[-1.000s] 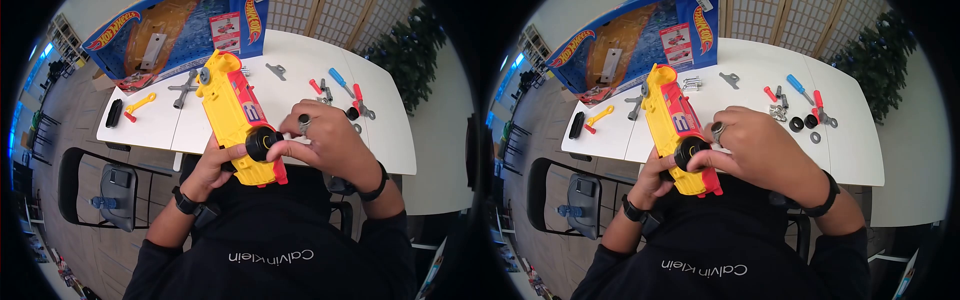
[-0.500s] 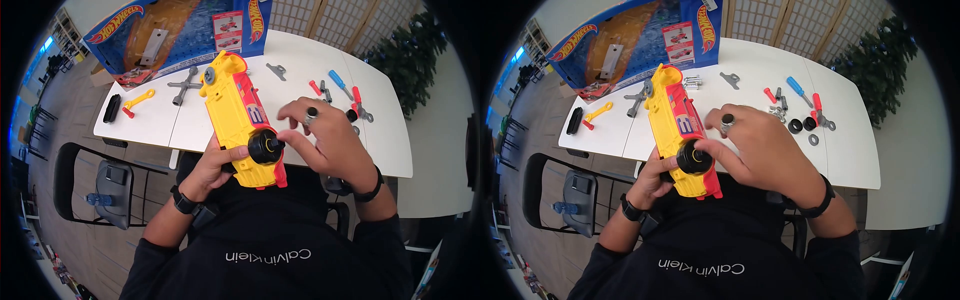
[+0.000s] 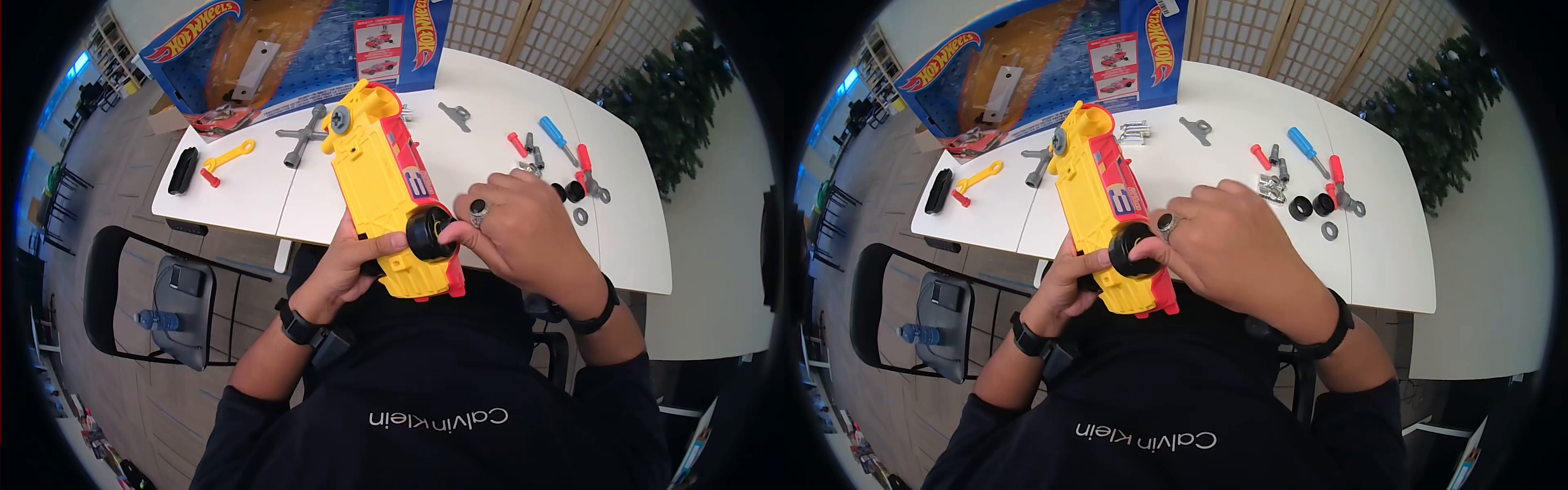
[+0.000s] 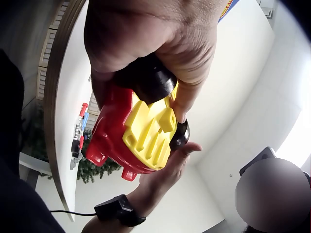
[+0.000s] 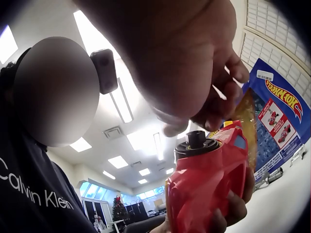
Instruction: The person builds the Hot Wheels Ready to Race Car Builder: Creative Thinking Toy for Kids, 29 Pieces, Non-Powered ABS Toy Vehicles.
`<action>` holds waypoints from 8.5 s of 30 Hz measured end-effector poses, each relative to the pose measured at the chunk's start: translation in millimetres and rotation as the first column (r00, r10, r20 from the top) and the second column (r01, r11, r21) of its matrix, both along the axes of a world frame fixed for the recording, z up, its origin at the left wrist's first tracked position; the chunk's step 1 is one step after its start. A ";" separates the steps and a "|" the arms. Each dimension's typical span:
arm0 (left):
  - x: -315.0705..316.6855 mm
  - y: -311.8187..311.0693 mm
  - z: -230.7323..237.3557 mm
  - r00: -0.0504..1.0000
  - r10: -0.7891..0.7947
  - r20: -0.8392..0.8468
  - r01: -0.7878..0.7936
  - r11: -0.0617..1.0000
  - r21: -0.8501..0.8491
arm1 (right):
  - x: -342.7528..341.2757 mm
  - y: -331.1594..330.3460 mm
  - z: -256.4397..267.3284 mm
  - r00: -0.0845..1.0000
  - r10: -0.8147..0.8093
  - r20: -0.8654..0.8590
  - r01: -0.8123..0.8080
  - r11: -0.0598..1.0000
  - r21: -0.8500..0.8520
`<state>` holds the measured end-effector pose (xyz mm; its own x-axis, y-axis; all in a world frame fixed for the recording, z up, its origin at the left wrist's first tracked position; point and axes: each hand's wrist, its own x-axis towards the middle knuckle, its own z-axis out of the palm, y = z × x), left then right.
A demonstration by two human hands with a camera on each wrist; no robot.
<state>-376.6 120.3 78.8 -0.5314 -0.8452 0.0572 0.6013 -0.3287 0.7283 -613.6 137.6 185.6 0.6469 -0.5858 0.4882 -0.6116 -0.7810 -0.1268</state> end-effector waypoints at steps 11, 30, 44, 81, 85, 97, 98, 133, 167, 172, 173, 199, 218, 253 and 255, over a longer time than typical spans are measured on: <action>1.9 0.5 -1.4 0.999 0.003 0.040 -0.003 1.000 -0.004 | -0.1 1.8 1.6 0.962 -0.089 -0.257 0.134 0.977 0.167; 4.5 -0.3 0.2 0.997 -0.001 0.080 0.001 1.000 0.010 | -2.5 -1.2 -2.7 0.939 -0.080 -0.334 0.165 0.958 0.235; 6.7 -5.0 -1.1 0.998 -0.005 0.059 0.004 1.000 0.010 | 3.0 -5.9 -12.7 0.995 0.050 -0.087 -0.051 0.999 -0.010; 7.2 -9.2 -22.4 0.920 0.354 0.171 -0.278 0.894 -0.352 | 1.9 15.1 -58.3 0.769 -0.308 0.560 -0.301 0.598 0.743; 7.9 -8.5 -13.8 0.944 0.324 0.068 -0.293 0.914 -0.279 | 10.6 31.7 -62.5 0.667 -0.321 0.673 -0.490 0.491 0.720; 0.4 -14.2 14.9 0.927 0.177 0.332 -0.179 0.984 -0.027 | -13.4 35.8 -71.7 0.830 -0.354 0.432 -0.192 0.545 0.816; -4.5 -14.0 10.6 0.938 0.212 0.276 -0.222 0.975 0.008 | -11.0 37.9 -71.8 0.757 -0.380 0.531 -0.284 0.541 0.792; -5.8 -17.3 4.7 0.908 0.417 0.032 -0.417 0.909 -0.007 | -19.5 52.5 -42.2 0.966 -0.258 0.014 0.183 0.724 0.665; -35.5 17.5 20.5 0.908 0.278 0.312 -0.199 0.945 -0.260 | 16.4 14.8 -20.8 0.918 -0.393 0.056 0.395 0.887 -0.238; -35.7 15.4 13.0 0.913 0.289 0.288 -0.205 0.935 -0.289 | 16.1 14.5 -16.7 0.931 -0.365 -0.023 0.347 0.902 -0.256; -36.4 15.5 14.3 0.913 0.288 0.290 -0.204 0.935 -0.289 | 14.1 13.4 -15.7 0.943 -0.327 -0.064 0.300 0.915 -0.270; -50.3 9.7 32.7 0.910 0.251 0.330 -0.197 0.962 -0.190 | -0.3 0.3 3.9 0.963 -0.116 -0.242 0.102 0.992 -0.067; -46.7 7.3 27.1 0.914 0.244 0.325 -0.201 0.966 -0.161 | -0.8 -6.1 4.2 0.971 -0.158 -0.179 0.092 0.940 -0.330; -32.0 -29.8 13.7 0.875 0.272 0.400 -0.185 0.952 -0.243 | -0.9 -43.3 -30.1 0.985 0.146 -0.096 -0.147 0.989 -0.004; -34.9 -38.8 17.1 0.860 0.224 0.459 -0.158 0.971 -0.178 | 0.8 -50.0 -38.7 0.997 0.014 -0.070 -0.014 1.000 0.003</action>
